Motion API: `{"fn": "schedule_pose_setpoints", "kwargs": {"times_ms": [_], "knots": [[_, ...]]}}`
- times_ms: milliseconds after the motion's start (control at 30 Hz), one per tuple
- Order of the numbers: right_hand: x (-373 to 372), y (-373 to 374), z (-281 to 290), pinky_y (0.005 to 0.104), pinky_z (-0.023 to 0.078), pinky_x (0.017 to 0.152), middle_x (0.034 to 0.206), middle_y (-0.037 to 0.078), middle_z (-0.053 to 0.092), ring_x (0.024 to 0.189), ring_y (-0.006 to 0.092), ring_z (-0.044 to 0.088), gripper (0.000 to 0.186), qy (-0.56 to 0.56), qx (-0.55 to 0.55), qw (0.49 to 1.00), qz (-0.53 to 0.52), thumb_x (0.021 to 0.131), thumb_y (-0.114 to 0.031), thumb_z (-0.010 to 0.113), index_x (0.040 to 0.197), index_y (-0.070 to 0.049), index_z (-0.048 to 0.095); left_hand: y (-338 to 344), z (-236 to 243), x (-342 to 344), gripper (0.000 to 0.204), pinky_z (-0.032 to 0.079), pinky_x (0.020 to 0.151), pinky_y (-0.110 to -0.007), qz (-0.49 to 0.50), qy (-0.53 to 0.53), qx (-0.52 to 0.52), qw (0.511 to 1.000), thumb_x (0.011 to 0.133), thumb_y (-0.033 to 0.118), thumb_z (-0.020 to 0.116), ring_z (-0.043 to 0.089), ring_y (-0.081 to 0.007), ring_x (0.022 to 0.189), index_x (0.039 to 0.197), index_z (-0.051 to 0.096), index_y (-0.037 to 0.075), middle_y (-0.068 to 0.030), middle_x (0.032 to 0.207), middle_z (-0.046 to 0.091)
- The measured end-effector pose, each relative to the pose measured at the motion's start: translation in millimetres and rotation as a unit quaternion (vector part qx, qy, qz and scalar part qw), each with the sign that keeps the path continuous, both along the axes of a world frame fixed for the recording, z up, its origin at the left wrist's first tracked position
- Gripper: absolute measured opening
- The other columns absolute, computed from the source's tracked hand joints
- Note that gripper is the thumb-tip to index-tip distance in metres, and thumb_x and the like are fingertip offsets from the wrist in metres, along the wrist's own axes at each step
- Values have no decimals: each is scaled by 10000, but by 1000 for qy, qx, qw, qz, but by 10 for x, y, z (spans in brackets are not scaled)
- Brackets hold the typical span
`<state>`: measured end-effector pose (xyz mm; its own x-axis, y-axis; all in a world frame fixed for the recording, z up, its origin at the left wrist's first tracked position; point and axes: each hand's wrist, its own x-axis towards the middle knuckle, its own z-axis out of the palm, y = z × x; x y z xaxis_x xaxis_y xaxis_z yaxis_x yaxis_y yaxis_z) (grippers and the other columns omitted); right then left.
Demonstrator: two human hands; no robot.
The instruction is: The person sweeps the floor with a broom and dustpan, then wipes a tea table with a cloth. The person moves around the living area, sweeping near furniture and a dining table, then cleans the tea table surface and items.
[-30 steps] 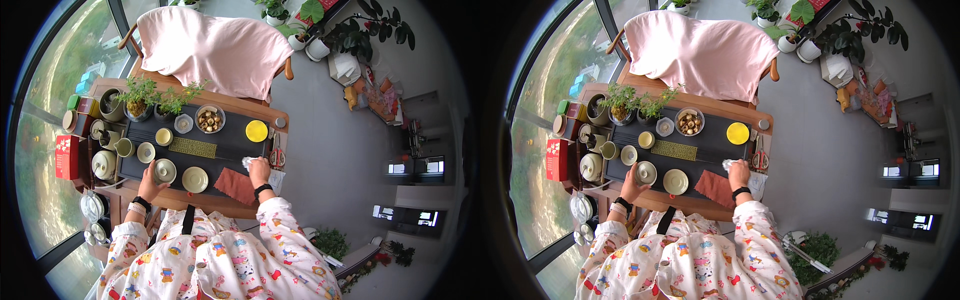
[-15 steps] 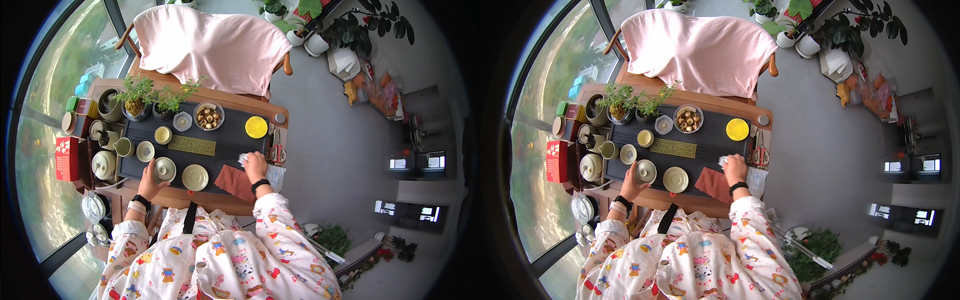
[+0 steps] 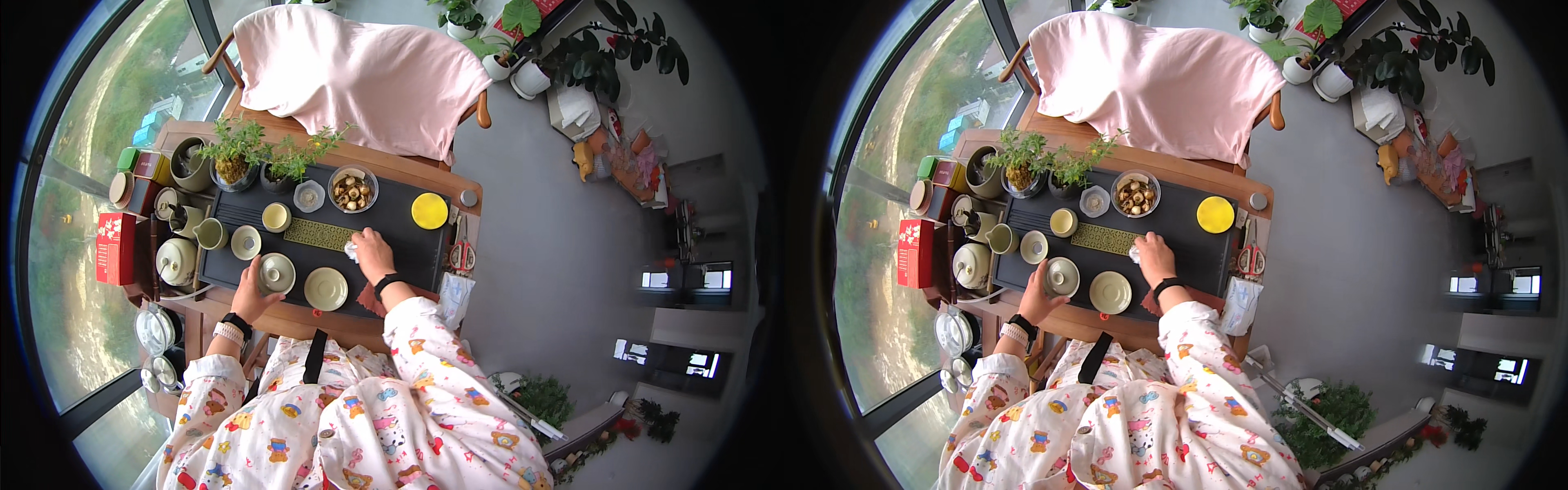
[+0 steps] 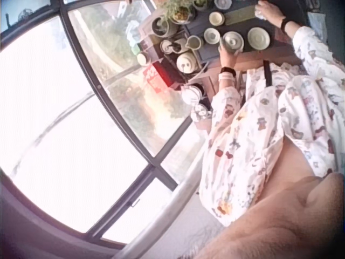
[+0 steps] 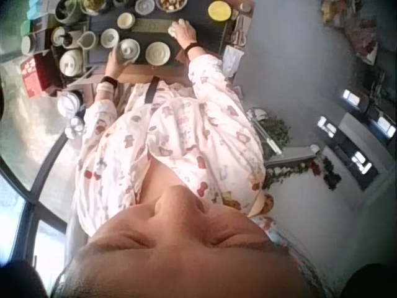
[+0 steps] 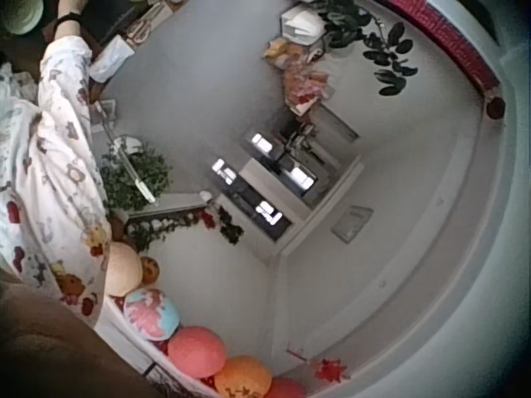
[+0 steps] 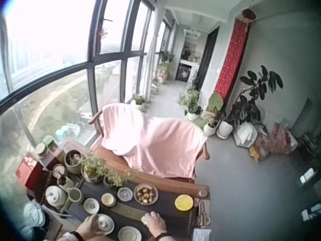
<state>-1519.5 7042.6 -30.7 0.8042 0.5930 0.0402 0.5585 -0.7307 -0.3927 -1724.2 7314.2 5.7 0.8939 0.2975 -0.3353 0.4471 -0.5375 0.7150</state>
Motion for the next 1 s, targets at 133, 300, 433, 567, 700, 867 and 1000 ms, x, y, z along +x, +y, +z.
{"fn": "schedule_pose_setpoints", "kwargs": {"times_ms": [133,300,433,567,700,867,1000], "knots": [[42,-545,84,446,545,763,958,108,574,980,324,608,101,2,-18,1000,-6,854,-110,619,954,-111,630,7,-22,3,1158,485,1035,-428,4,-10,-5,1000,642,238,934,528,-377,1255,1555,232,110,-206,1386,470],[95,-786,144,453,535,798,954,111,577,985,329,605,130,34,-65,997,-38,827,-120,690,945,-110,637,-15,11,-12,1152,485,1032,-429,18,3,-19,1000,645,229,931,527,-378,1255,1555,233,111,-206,1380,474],[55,-346,35,454,528,834,991,109,579,999,336,597,143,50,8,999,-15,842,-133,689,969,-112,627,-31,55,-6,1145,489,1025,-429,19,-1,-14,1000,651,227,927,532,-380,1249,1555,234,111,-208,1375,478],[-18,-49,-65,442,534,838,1011,103,577,1013,336,589,152,35,18,999,-31,849,-137,684,981,-111,614,-19,49,0,1150,490,1025,-428,14,13,-14,1000,651,237,927,535,-381,1247,1556,229,107,-213,1382,474],[29,-543,-22,448,529,824,995,97,558,1026,326,579,144,6,20,1000,3,846,-124,665,974,-120,599,4,-24,8,1157,488,1028,-432,-1,-9,8,1000,650,239,928,534,-382,1250,1557,222,101,-220,1388,470],[182,-1389,141,462,526,799,958,107,570,969,333,603,117,7,-112,992,-50,854,-118,646,959,-132,597,13,-74,-14,1152,487,1031,-437,6,-22,-16,1000,654,237,928,528,-388,1257,1555,223,102,-225,1395,465],[313,-1351,249,466,516,821,949,128,600,959,351,615,152,-24,-125,986,-110,835,-37,633,960,-124,628,9,-55,-18,1151,485,1036,-436,2,-16,-10,1000,656,237,928,523,-388,1265,1556,221,109,-226,1398,463]]}}
